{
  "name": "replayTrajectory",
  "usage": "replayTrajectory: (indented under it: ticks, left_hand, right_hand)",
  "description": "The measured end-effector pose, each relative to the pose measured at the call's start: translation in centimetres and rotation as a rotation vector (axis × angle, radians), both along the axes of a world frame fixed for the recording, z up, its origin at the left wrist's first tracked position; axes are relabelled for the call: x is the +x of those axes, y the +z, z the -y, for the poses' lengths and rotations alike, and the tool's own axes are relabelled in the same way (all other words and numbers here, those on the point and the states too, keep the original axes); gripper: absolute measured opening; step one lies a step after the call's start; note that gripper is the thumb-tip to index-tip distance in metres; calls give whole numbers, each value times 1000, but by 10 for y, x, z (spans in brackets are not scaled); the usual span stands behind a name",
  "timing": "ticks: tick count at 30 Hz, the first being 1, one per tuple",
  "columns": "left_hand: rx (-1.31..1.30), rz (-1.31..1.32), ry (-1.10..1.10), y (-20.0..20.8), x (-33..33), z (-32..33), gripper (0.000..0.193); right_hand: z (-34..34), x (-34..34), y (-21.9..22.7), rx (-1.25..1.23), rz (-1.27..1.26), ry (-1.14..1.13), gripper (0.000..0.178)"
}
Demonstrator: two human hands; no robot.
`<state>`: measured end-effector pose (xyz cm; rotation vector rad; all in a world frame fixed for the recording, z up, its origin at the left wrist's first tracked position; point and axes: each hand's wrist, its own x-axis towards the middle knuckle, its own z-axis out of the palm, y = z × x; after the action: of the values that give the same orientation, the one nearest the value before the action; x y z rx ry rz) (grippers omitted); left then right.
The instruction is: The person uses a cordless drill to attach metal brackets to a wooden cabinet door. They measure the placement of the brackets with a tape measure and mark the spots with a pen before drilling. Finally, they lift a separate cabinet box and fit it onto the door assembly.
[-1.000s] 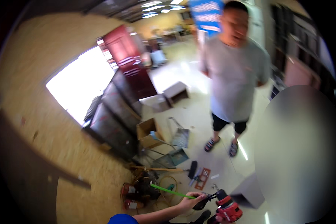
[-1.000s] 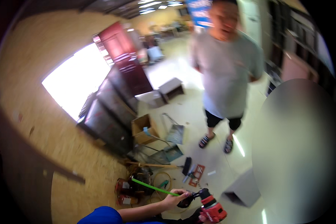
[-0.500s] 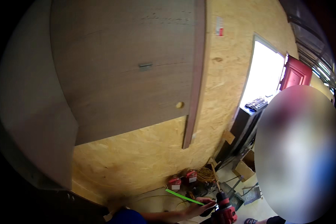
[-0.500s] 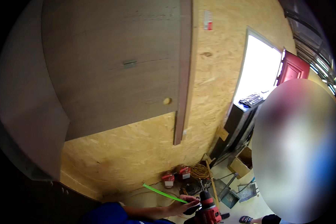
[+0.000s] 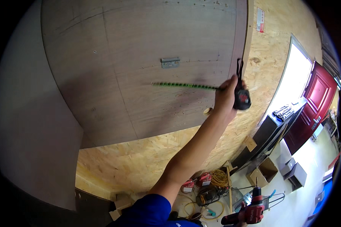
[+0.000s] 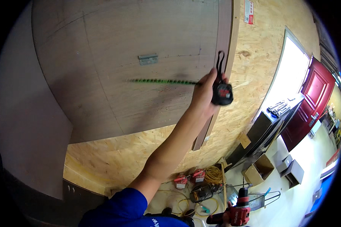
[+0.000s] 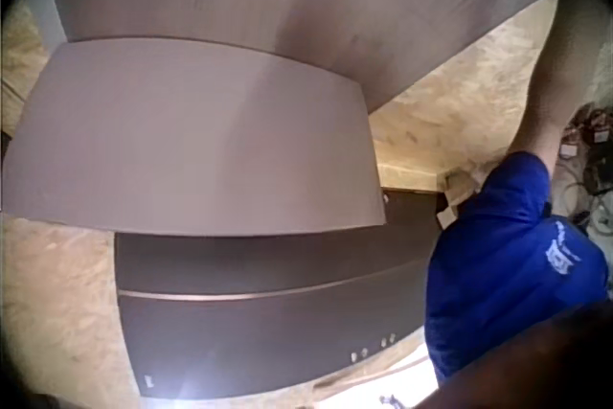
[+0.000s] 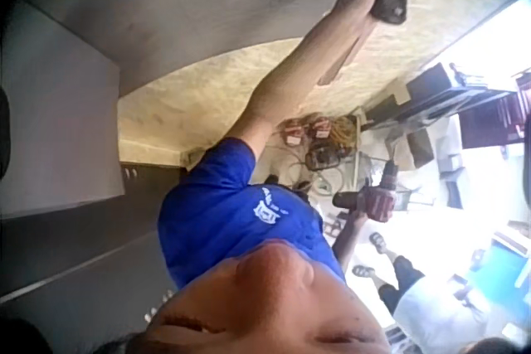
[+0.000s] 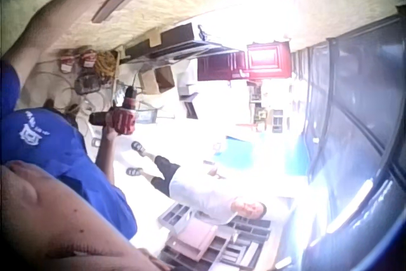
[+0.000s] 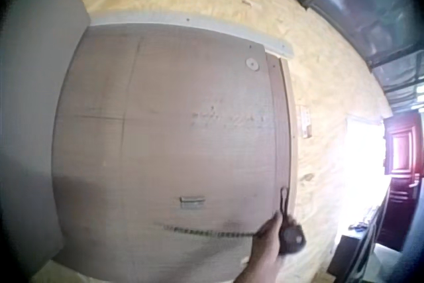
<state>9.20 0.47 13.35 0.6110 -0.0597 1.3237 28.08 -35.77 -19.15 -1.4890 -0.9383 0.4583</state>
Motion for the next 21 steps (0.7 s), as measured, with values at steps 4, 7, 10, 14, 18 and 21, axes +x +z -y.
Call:
replayTrajectory:
  ticks: [4, 7, 10, 14, 18, 21]
  left_hand:
    - [-17, -7, 9, 19, 31, -57, 23]
    - [8, 28, -6, 15, 33, -80, 22]
    - [-61, 23, 42, 24, 30, -75, 22]
    - [-58, -17, 89, 30, 29, -86, 23]
    - [27, -50, 107, 21, 29, -94, 26]
    - [-15, -118, 194, 22, 26, -85, 26]
  right_hand:
    - [-10, 28, -12, -18, -88, 81, 75]
    - [-29, 46, -16, -14, -156, 179, 84]
    - [-60, 62, -6, 45, -230, 331, 93]
    - [-146, 57, 52, 318, -439, 760, 106]
    - [-248, 9, 153, 480, -689, 1122, 112]
    - [-279, -29, 237, 599, -852, 1163, 93]
